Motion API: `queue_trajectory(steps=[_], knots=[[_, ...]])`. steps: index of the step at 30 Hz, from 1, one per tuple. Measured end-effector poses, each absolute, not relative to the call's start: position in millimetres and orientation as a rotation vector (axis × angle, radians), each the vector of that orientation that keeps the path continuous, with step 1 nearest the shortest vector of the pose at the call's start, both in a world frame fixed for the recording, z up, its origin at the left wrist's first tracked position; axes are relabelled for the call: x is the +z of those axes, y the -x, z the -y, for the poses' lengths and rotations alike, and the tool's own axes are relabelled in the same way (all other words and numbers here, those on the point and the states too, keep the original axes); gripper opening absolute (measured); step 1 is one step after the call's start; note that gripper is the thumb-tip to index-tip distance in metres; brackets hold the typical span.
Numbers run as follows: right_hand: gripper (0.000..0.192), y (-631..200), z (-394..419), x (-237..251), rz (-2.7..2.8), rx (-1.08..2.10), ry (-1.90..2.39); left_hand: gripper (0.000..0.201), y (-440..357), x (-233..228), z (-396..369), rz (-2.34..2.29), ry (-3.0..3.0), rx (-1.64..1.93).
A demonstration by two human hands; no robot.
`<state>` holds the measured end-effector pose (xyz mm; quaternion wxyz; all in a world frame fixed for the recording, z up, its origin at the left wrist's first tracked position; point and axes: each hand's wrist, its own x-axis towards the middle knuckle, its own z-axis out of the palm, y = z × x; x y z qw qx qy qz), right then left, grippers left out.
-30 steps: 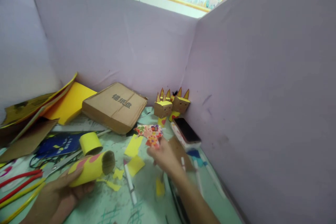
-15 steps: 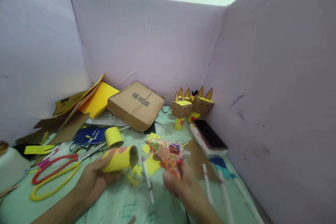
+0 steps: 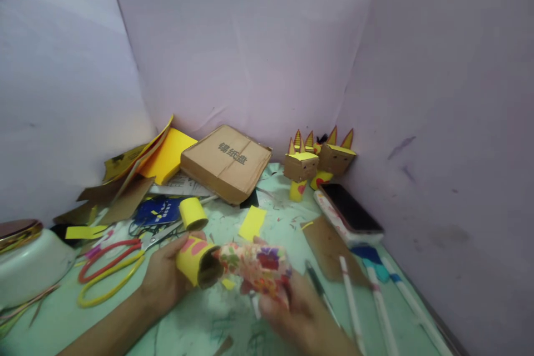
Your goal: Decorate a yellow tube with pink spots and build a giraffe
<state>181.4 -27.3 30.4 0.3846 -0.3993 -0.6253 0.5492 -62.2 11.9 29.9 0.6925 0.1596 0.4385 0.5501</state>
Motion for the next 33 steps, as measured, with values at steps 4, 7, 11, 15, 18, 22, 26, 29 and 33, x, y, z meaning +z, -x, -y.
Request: queue_trajectory(steps=[4,7,11,15,18,22,26,29,33], knots=[[0.043,-181,30,34,1.646,1.494,0.99,0.024,63,26,-14,-0.949,-0.388,1.232],[0.049,-183,31,34,1.657,1.52,0.967,0.022,63,25,-15,-0.977,-0.393,1.225],[0.054,-182,34,31,1.667,1.608,0.932,0.022,63,25,-15,-0.991,-0.395,1.231],[0.06,-177,37,31,1.637,1.61,0.98,0.022,62,25,-15,-0.967,-0.422,1.234],[0.062,-173,38,34,1.613,1.562,1.056,0.021,61,27,-15,-0.982,-0.425,1.217],[0.066,-172,37,36,1.659,1.522,1.069,0.021,60,27,-14,-0.972,-0.429,1.217],[0.068,-175,35,34,1.704,1.495,1.044,0.021,60,26,-14,-0.964,-0.436,1.219],[0.072,-176,36,30,1.669,1.516,1.067,0.02,62,25,-13,-0.958,-0.44,1.203],[0.078,-177,38,25,1.598,1.566,1.1,0.019,62,25,-14,-0.958,-0.438,1.197]])
